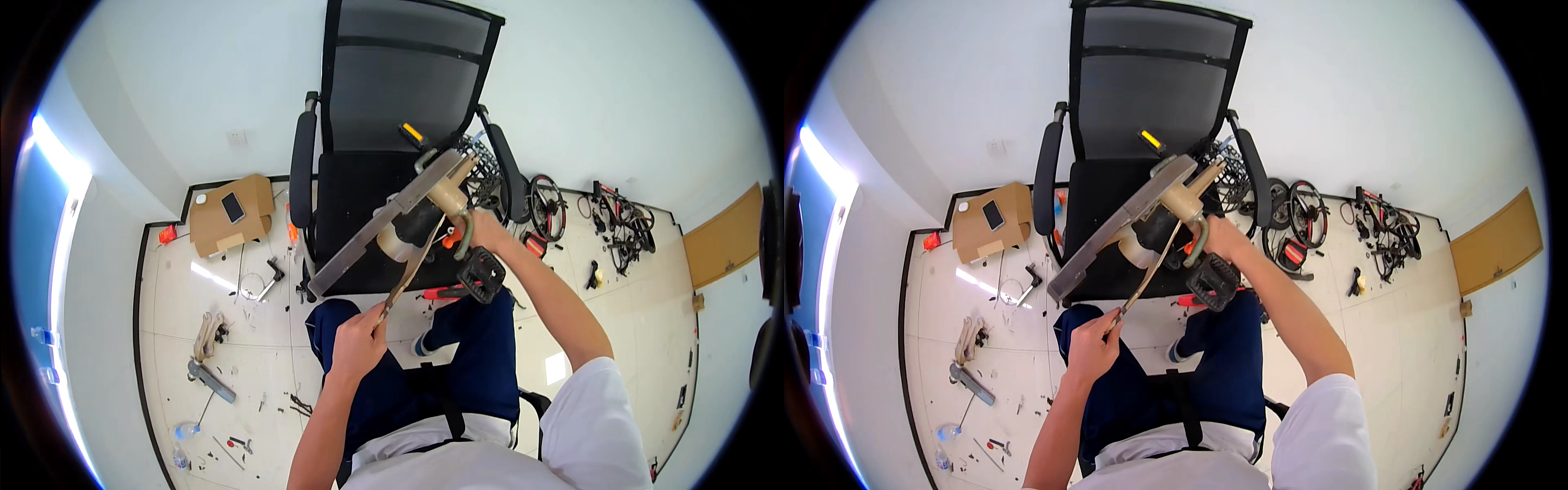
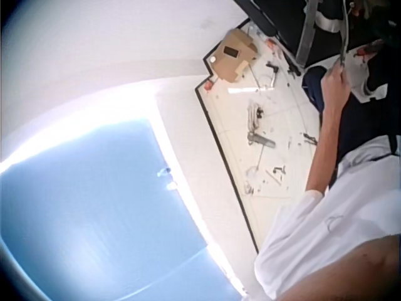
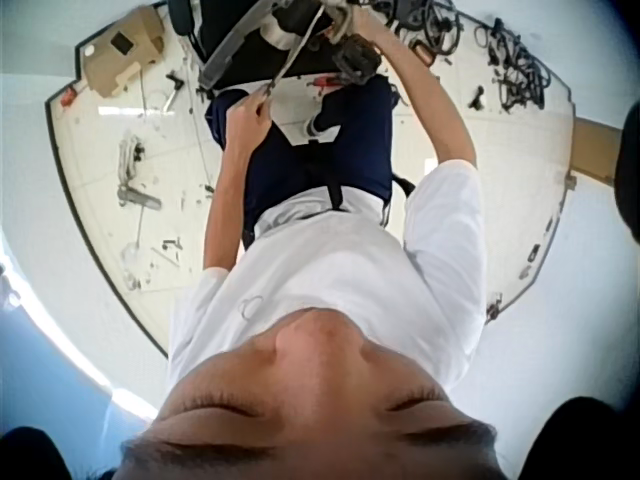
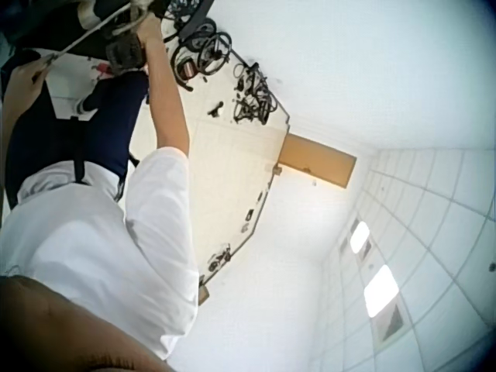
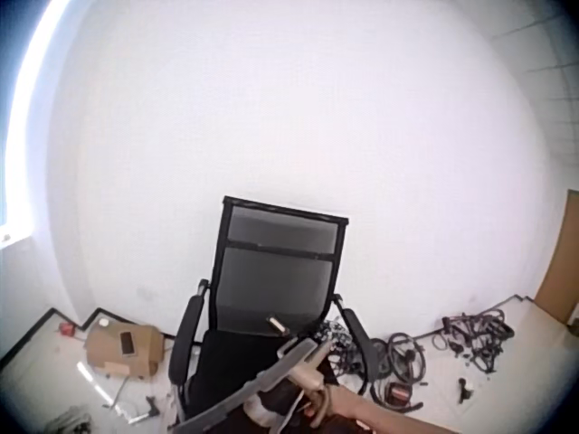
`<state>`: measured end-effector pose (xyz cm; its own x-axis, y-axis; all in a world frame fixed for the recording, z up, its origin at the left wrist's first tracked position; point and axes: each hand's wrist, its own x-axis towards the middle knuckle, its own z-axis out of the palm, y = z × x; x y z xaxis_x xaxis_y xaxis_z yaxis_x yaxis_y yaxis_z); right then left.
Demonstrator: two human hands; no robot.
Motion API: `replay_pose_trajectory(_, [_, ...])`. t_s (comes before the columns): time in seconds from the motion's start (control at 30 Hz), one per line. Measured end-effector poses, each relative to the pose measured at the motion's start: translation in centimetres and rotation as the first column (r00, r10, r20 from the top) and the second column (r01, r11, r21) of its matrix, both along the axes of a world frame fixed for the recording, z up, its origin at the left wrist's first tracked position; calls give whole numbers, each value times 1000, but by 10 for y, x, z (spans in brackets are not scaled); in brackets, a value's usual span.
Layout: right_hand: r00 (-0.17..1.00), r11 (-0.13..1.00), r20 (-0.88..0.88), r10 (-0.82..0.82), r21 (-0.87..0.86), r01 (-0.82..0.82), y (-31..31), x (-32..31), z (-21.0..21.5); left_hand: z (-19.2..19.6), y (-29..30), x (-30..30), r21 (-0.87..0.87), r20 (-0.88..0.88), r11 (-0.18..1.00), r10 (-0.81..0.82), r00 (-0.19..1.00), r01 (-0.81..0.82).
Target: The person sits on a chair and assembles a beige mechanical part using a cordless drill and an orange screwdriver. They attach a metal bar to the part, tighten fasteners, and adjust components while holding the assembly on their lap.
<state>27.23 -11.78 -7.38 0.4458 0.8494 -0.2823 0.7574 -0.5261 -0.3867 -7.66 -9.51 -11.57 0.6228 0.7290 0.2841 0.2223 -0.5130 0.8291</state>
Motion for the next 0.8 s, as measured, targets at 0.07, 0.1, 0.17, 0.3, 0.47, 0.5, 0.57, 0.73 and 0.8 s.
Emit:
replay_pose_trajectory(0.07, [969,985,183,167,9,-171,-4,18,-17,0,-1,0,-3,0,1000,0,1000,0])
replay_pose_trajectory(0.1, [986,992,111,124,-5,-124,-4,21,-21,0,0,1,-4,1,1000,3,1000,-3])
replay_pose_trajectory(0.17, [998,998,-43,49,-48,-51,6,0,1,3,0,-1,-7,-9,1000,16,1000,-16])
replay_pose_trajectory(0.3, [980,976,-22,196,-91,-197,2,20,-9,2,-1,2,-16,-52,1000,-3,999,3])
replay_pose_trajectory(0.47, [948,940,34,315,-146,-307,8,-6,27,5,0,0,-5,-22,1000,-16,1000,16])
replay_pose_trajectory(0.5, [946,939,24,324,-132,-318,10,-5,24,4,0,0,-2,-29,1000,-16,999,16])
replay_pose_trajectory(0.57, [944,939,8,330,-109,-328,5,-1,20,3,0,0,0,-39,1000,-27,999,27])
replay_pose_trajectory(0.73, [884,885,73,462,-95,-455,-1,13,9,3,0,0,2,-41,1000,-15,999,15])
replay_pose_trajectory(0.8, [851,856,101,516,-12,-517,-4,14,7,3,0,0,7,-37,1000,-5,999,5])
